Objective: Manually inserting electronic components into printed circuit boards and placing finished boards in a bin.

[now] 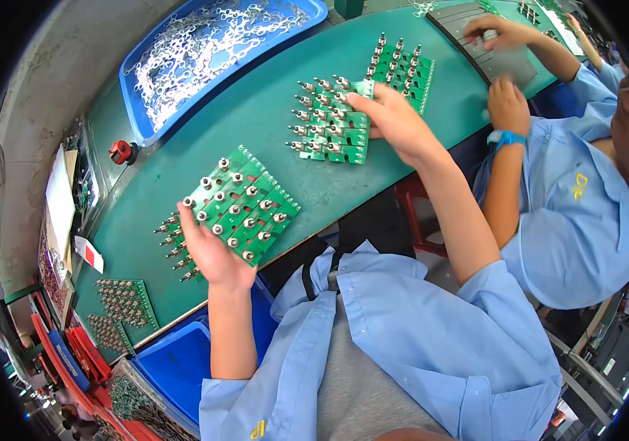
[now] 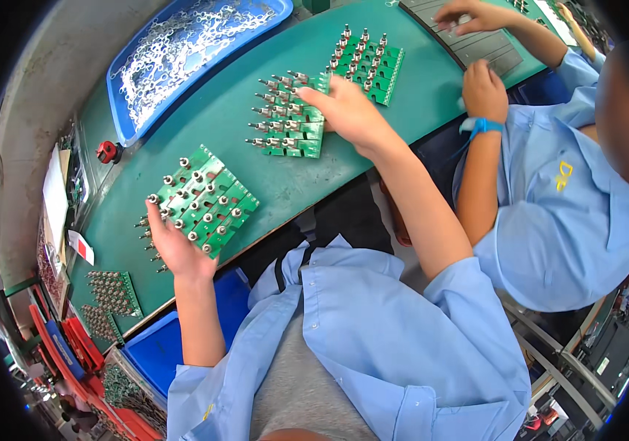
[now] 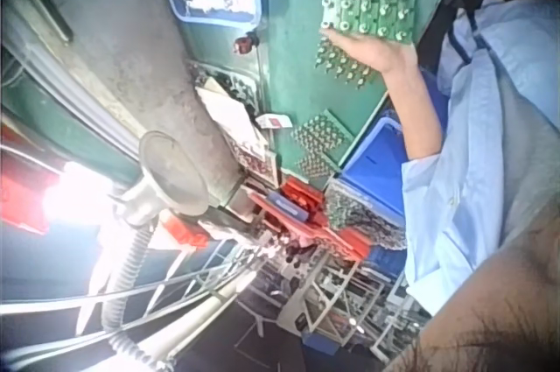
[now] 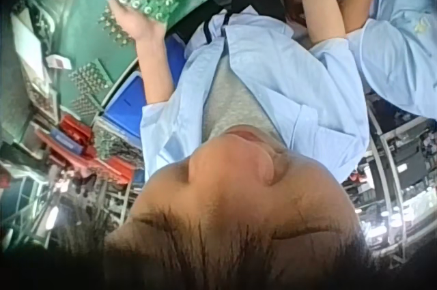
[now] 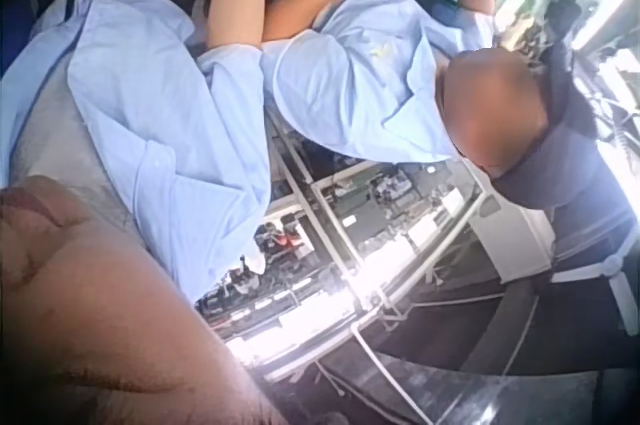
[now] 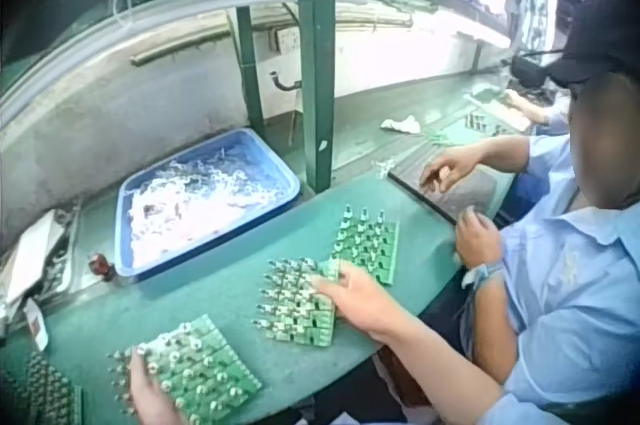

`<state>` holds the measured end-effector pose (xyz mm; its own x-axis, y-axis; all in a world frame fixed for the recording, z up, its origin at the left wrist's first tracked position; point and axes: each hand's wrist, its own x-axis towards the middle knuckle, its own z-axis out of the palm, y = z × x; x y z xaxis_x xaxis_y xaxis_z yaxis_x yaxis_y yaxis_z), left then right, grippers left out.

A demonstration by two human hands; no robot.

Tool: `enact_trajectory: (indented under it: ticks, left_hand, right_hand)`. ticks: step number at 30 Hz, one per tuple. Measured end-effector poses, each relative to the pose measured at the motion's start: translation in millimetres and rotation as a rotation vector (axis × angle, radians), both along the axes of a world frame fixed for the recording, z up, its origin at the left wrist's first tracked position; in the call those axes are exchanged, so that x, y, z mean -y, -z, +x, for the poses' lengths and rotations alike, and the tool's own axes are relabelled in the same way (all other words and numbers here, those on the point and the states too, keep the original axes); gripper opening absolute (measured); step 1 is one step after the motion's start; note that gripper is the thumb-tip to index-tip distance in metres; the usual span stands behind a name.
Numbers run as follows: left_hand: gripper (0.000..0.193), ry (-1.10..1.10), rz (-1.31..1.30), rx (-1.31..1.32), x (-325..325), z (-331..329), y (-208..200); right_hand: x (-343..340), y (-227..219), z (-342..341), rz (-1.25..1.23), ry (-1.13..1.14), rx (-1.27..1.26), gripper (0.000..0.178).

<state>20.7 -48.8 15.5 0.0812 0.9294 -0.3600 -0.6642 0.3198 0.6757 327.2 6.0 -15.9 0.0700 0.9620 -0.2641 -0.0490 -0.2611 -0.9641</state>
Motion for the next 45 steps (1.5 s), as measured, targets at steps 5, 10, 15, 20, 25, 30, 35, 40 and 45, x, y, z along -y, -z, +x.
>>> enact_trajectory:
  ticks: [5, 10, 15, 20, 25, 30, 35, 40, 45]
  left_hand:
    - [0.054, -0.028, -0.048, -0.034, -3, 12, 4]
    - [0.054, -0.05, -0.141, -0.08, -13, 12, 6]
    - [0.056, 0.023, -0.199, -0.224, -21, 11, 3]
    - [0.058, 0.07, -0.22, -0.305, -25, 11, -12]
    - [0.065, 0.178, -0.007, -0.178, -23, 2, -12]
    - [0.063, 0.049, -0.014, -0.371, -14, 4, -27]
    - [0.054, -0.049, 0.143, -0.634, -9, 3, -1]
    - [0.038, 0.101, 0.572, -0.953, 15, 0, 3]
    - [0.036, 0.185, 0.269, -0.58, 37, 14, -11]
  right_hand:
    - [30, 5, 17, 0.126, 0.107, 0.639, 0.038]
    - [56, -30, -11, 0.13, 0.173, 1.065, 0.035]
    - [75, 13, -52, 0.755, 0.01, 0.92, 0.032]
    - [87, 17, -99, 0.849, -0.096, 0.817, 0.035]
    - [80, 23, -113, 0.854, -0.162, 0.832, 0.029]
    - [76, 27, -112, 0.904, -0.227, 0.92, 0.025]
    - [61, 7, -114, 0.977, -0.25, 0.969, 0.018]
    - [-14, -46, -106, 1.011, -0.194, 0.983, 0.007]
    - [-156, -38, -82, 0.823, -0.177, 1.111, 0.019]
